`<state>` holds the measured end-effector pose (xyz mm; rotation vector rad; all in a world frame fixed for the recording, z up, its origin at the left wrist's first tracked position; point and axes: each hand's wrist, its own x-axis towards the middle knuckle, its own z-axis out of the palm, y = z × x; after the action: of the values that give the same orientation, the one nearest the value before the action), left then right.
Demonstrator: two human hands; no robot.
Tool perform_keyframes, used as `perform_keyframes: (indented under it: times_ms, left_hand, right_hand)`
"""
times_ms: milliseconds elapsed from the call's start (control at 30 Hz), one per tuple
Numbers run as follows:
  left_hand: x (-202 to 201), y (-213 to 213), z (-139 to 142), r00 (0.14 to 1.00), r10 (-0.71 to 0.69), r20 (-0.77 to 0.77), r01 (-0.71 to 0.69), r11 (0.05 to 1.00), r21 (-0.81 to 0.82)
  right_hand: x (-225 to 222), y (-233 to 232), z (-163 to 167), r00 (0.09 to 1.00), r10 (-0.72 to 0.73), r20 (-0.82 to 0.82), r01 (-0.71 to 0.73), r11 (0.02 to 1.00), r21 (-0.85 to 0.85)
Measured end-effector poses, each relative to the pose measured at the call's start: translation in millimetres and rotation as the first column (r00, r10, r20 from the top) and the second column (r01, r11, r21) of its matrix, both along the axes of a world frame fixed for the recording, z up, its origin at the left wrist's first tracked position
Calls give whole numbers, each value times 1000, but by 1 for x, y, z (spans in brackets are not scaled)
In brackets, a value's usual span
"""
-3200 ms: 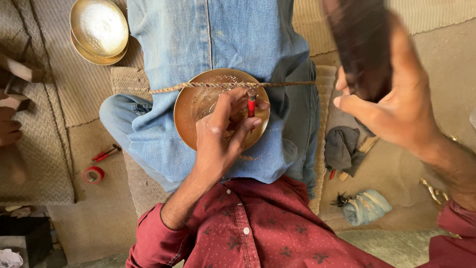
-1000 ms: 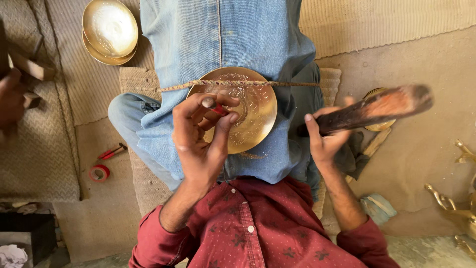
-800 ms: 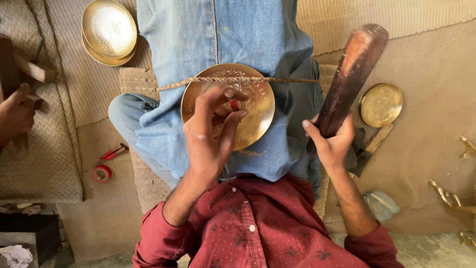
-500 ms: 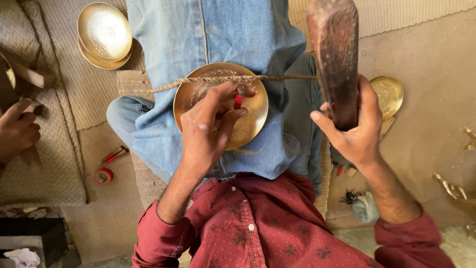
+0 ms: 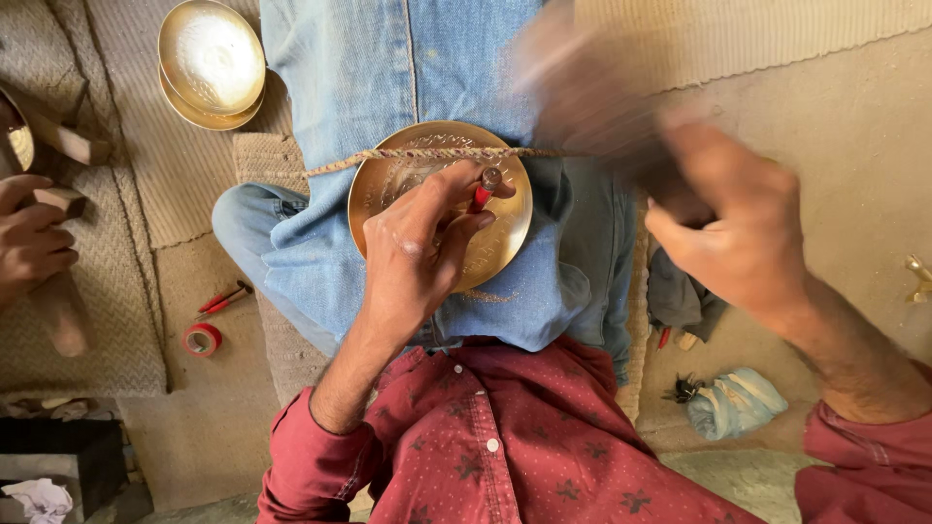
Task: The person sits on the floor with a brass disc on their lap and hammers a red-handled punch against its surface using a wooden mallet, repositioning the punch repeatedly to work a pattern into the metal. Other brass bowls and discs lie on the floor around them.
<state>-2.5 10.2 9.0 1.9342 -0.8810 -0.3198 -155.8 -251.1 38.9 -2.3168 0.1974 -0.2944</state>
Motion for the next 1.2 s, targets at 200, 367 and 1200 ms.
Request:
perform_keyframes:
  times_ms: [200,367,1200]
  left_hand:
    - [0,0,1,1000,-8,3,8,999,-41]
    - [-1,-1,-1,999,-4,38,6,999,-36]
    - [-2,-1,-1,1000,9,27,-9,1000,-5]
  right_hand:
    - [13,-4,7,994,113,6,-110,974,-200]
    - [11,-5,10,980,96,-174,-139,956,-258]
    - [23,-2,21,960,135,-245,-246,823,-511]
